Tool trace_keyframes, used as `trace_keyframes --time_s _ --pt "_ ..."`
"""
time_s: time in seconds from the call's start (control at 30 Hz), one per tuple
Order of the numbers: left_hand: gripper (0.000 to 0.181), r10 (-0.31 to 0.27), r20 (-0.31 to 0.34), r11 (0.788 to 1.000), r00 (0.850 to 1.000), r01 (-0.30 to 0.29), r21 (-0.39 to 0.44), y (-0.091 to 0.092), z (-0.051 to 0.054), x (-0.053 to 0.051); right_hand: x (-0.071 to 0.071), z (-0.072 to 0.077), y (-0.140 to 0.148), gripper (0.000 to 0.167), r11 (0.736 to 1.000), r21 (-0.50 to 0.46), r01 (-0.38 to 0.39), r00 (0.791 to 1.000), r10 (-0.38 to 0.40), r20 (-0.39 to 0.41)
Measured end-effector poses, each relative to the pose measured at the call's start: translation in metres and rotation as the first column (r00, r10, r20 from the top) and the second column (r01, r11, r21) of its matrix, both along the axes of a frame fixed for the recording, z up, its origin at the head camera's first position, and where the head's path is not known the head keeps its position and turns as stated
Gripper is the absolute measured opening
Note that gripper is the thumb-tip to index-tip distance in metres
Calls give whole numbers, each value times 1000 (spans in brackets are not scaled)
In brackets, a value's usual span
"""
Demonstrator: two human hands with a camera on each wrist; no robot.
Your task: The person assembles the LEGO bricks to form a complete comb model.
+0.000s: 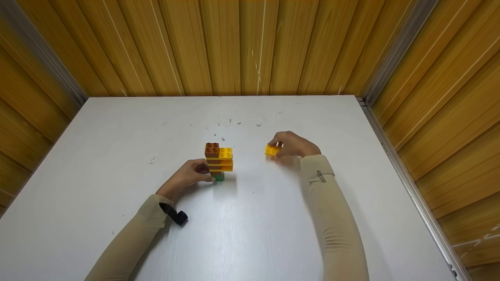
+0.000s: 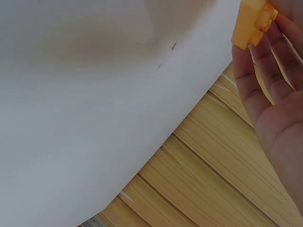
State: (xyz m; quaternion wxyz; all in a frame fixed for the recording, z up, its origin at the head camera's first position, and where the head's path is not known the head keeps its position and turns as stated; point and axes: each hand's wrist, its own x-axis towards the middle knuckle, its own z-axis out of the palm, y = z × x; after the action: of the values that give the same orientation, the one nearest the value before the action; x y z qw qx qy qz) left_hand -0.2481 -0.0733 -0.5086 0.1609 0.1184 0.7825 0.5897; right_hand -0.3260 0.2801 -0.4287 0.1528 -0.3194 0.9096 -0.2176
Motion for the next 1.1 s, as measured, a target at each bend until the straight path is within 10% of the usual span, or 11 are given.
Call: trace_keyframes --time_s 1.1 --pt "32 -15 -12 1000 1000 15 -20 -1 0 0 17 43 -59 42 998 -27 -61 998 61 -24"
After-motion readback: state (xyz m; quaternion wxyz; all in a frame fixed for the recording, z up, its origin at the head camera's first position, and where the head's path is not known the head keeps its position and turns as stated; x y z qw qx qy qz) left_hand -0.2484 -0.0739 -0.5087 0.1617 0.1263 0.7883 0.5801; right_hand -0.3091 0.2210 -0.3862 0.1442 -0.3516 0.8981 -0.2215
